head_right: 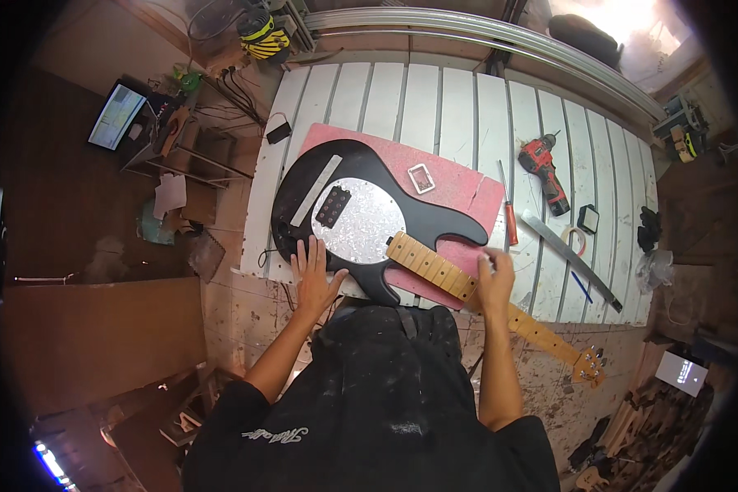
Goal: The person uses a screwdriver to tighten several screws on the pickguard of a black electric bass guitar placed on a workbench.
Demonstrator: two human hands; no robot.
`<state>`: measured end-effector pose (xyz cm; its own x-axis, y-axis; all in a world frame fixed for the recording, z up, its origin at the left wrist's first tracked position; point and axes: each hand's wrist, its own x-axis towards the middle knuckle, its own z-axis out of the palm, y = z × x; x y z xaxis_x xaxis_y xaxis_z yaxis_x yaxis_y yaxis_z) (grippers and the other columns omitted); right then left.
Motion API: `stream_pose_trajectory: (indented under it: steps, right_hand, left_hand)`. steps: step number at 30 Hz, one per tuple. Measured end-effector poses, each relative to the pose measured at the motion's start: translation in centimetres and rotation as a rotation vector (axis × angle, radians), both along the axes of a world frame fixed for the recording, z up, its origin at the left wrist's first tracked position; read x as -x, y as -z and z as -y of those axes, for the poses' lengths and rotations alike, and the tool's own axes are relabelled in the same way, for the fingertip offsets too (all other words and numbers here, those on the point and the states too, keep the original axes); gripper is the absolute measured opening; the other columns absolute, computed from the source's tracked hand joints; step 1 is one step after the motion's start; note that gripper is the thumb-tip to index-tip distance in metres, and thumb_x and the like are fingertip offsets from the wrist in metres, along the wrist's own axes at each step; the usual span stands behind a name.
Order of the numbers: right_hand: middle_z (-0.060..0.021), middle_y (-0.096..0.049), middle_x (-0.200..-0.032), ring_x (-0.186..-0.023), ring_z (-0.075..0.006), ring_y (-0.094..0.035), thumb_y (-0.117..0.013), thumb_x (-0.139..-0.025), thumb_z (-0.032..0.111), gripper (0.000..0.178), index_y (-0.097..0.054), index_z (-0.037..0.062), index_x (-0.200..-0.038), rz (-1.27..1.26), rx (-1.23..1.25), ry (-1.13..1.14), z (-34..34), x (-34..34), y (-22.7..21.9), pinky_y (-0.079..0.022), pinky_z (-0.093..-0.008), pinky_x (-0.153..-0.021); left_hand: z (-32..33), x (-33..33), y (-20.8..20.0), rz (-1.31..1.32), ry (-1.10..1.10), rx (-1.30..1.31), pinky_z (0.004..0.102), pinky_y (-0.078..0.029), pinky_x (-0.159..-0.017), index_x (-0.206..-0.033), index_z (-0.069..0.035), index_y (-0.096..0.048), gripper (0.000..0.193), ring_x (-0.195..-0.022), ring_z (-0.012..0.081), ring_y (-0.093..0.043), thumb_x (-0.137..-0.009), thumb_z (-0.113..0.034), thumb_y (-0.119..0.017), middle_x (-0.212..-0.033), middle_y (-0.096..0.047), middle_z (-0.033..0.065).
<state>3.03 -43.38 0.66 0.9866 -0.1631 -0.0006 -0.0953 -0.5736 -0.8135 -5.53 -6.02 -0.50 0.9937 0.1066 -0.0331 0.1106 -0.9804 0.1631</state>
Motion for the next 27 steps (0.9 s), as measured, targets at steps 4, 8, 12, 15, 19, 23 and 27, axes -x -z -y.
stream_pose_trajectory:
  steps: [4, 8, 12, 15, 19, 23, 27]
  right_hand:
    - [-0.0131, -0.065, -0.094, -0.084, -0.0216, -0.063, -0.064, -0.088, 0.012, 0.019, -0.068, -0.0008, -0.102, -0.043, -0.115, -0.062, -1.0, 1.8, -0.6, -0.05, -0.0323, -0.076]
    - [-0.0132, -0.065, -0.093, -0.082, -0.0213, -0.063, -0.064, -0.088, 0.012, 0.018, -0.069, -0.0007, -0.1, -0.101, -0.107, -0.126, -0.4, 2.4, -1.9, -0.05, -0.0316, -0.075]
    - [-0.0125, -0.065, -0.092, -0.08, -0.0203, -0.062, -0.065, -0.087, 0.012, 0.018, -0.069, -0.0015, -0.098, -0.111, -0.077, -0.082, 2.1, 3.6, -2.1, -0.049, -0.0306, -0.073]
    - [-0.0113, -0.066, -0.089, -0.077, -0.0178, -0.061, -0.064, -0.088, 0.013, 0.017, -0.069, -0.0016, -0.096, -0.126, -0.069, -0.025, 4.4, 4.9, -2.2, -0.049, -0.0297, -0.072]
    - [-0.0055, -0.066, -0.082, -0.071, -0.0113, -0.058, -0.064, -0.09, 0.016, 0.02, -0.069, -0.0023, -0.098, -0.285, -0.229, -0.015, 6.2, 6.9, -2.5, -0.048, -0.0273, -0.067]
    - [-0.0041, -0.065, -0.08, -0.071, -0.0096, -0.057, -0.063, -0.092, 0.019, 0.024, -0.067, -0.0025, -0.101, -0.465, -0.284, -0.105, 7.0, 8.5, -2.3, -0.047, -0.0253, -0.066]
    - [-0.0034, -0.064, -0.079, -0.071, -0.0095, -0.057, -0.063, -0.092, 0.019, 0.023, -0.067, -0.002, -0.1, -0.493, -0.374, -0.08, 6.9, 9.8, -1.3, -0.047, -0.0251, -0.066]
  left_hand:
    - [2.2, -0.3, 0.6, 0.059, -0.05, 0.094, 0.0563, -0.007, -0.116, -0.148, 0.005, -0.027, 0.095, -0.147, 0.0397, -0.01, -0.087, -0.065, -0.051, -0.157, -0.02, 0.0229]
    - [3.8, 0.5, 1.0, 0.042, 0.022, 0.078, 0.0581, -0.007, -0.116, -0.148, 0.003, -0.03, 0.096, -0.147, 0.0391, -0.013, -0.086, -0.067, -0.05, -0.157, -0.022, 0.0208]
    - [3.6, 0.4, 0.7, 0.027, 0.02, 0.017, 0.058, -0.006, -0.116, -0.148, 0.0, -0.031, 0.093, -0.147, 0.0382, -0.014, -0.087, -0.068, -0.048, -0.158, -0.024, 0.0156]
    - [2.8, -0.2, 0.9, 0.057, -0.028, 0.001, 0.0571, -0.006, -0.116, -0.148, 0.0, -0.033, 0.091, -0.147, 0.0376, -0.014, -0.088, -0.067, -0.047, -0.158, -0.024, 0.0134]
    - [4.9, -1.0, 1.3, 0.143, -0.143, 0.093, 0.0569, -0.004, -0.116, -0.147, 0.003, -0.033, 0.089, -0.147, 0.0379, -0.012, -0.089, -0.062, -0.05, -0.158, -0.025, 0.0167]
    - [7.8, -0.5, 1.0, 0.091, -0.081, 0.128, 0.0572, -0.002, -0.116, -0.147, 0.005, -0.031, 0.091, -0.148, 0.0384, -0.011, -0.09, -0.063, -0.048, -0.157, -0.024, 0.0206]
    - [7.7, -0.4, 0.4, 0.007, 0.024, 0.08, 0.0573, -0.002, -0.116, -0.148, 0.004, -0.029, 0.092, -0.148, 0.0364, -0.013, -0.09, -0.065, -0.045, -0.157, -0.025, 0.0198]
